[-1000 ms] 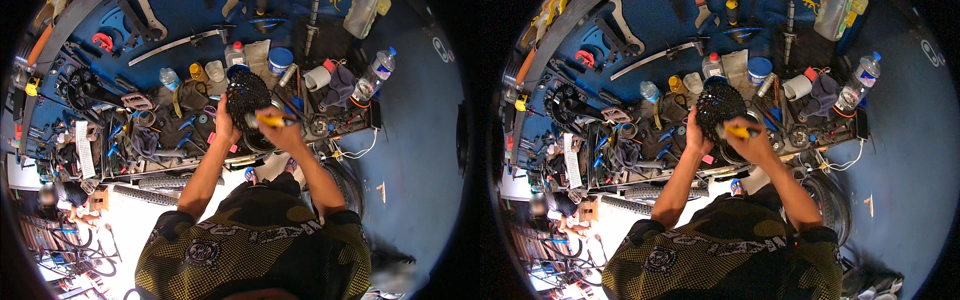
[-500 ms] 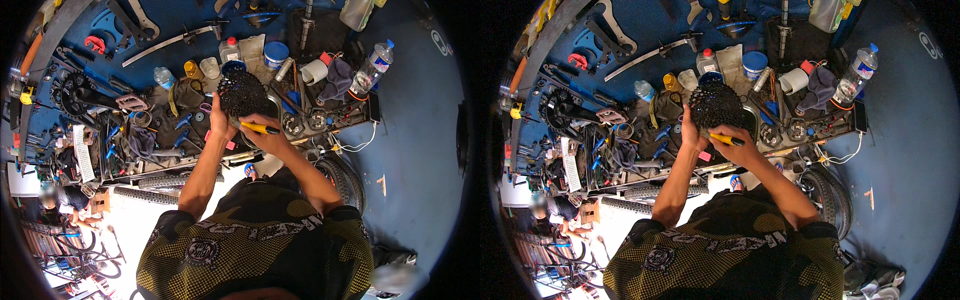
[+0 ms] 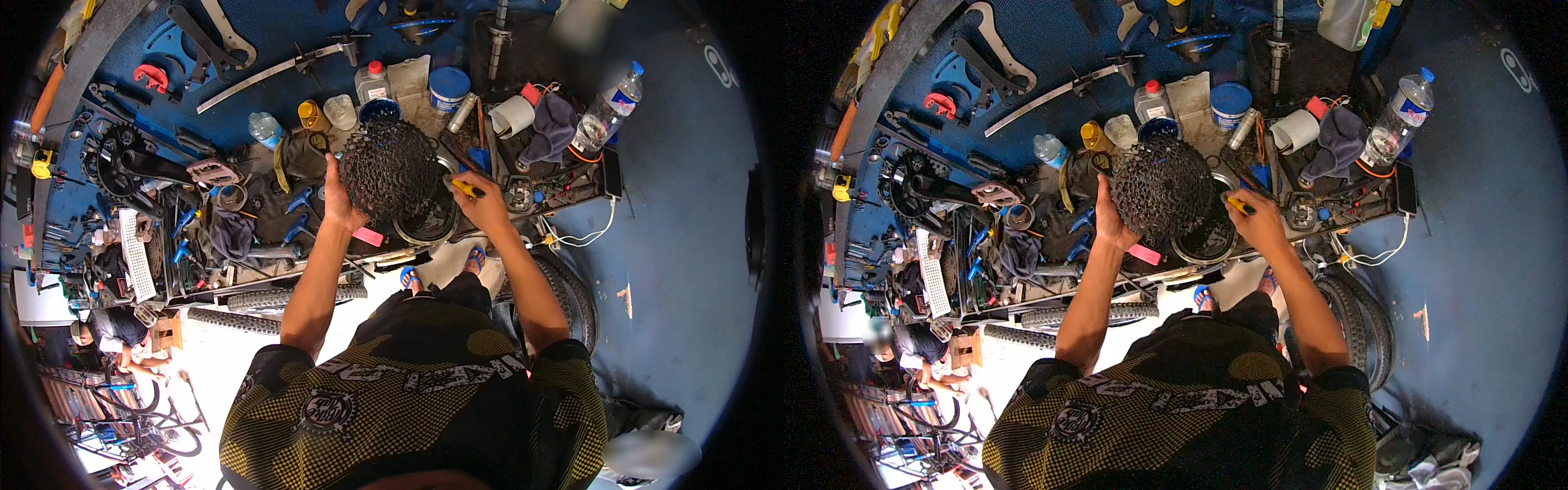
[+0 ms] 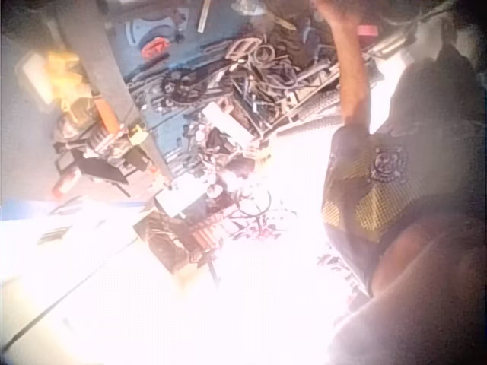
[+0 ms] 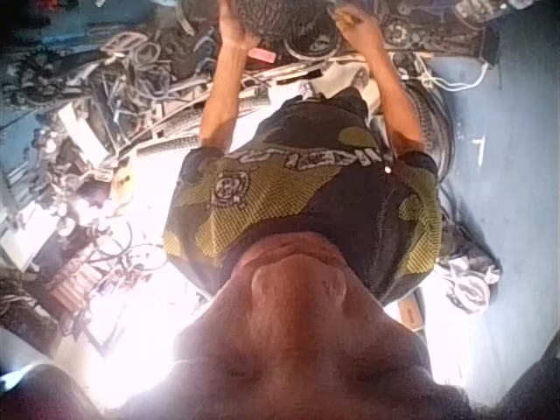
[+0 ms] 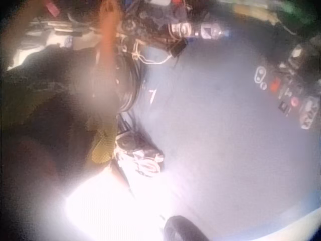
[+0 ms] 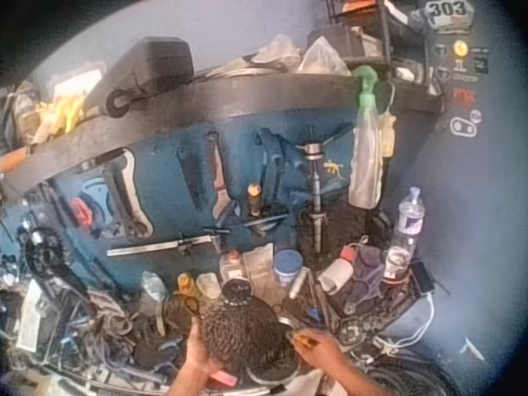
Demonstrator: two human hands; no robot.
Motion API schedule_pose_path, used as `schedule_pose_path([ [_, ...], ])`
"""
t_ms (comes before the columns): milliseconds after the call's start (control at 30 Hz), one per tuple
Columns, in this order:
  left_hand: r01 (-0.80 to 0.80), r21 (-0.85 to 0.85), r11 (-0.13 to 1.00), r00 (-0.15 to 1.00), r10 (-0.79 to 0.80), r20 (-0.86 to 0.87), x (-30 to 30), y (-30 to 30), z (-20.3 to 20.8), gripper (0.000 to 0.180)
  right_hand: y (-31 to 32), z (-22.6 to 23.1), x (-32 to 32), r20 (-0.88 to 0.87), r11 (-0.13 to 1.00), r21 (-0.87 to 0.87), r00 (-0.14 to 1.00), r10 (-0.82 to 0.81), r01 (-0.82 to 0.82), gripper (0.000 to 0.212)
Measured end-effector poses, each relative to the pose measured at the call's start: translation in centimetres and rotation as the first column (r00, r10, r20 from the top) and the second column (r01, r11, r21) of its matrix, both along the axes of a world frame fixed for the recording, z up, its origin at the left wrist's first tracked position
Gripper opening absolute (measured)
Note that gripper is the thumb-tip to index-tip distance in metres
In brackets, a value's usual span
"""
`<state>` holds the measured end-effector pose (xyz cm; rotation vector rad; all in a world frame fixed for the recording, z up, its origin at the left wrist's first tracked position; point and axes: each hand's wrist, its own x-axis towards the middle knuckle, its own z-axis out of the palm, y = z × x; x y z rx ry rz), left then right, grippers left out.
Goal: The person scrubs a bicycle cassette with a yellow brush, then scrubs a derailleur hanger and other small parts in a container. The person works at a cluttered workbench in a bicycle repair shop.
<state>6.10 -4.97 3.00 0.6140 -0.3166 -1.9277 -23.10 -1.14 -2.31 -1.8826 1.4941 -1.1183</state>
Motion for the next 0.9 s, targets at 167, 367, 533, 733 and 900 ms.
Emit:
schedule_pose_path([
  [167,0.052,0.021,0.998,0.998,-0.053,0.044,0.8,0.1,-0.2,0.101,-1.3,-1.9,0.2,-0.265,0.990,0.138,0.962,0.059,-0.023,0.019],
  [367,0.091,0.017,0.996,0.989,-0.092,0.112,1.5,0.5,0.1,0.104,-4.0,2.4,-1.1,0.249,0.990,0.129,0.968,0.030,-0.064,0.019],
  [533,0.174,0.035,0.984,0.951,-0.178,0.254,0.1,-0.2,0.3,0.105,-2.7,10.8,5.0,0.324,0.951,-0.017,0.898,0.298,-0.309,0.021],
  [733,0.174,0.104,0.979,0.908,-0.200,0.369,-1.7,-0.9,0.1,0.099,-4.7,8.6,7.3,0.289,0.948,-0.080,0.903,0.317,-0.307,0.019],
  [900,0.207,0.070,0.976,0.890,-0.218,0.401,-2.4,0.1,1.4,0.096,-6.6,7.0,3.9,0.331,0.989,-0.018,0.933,0.145,-0.147,0.018],
])
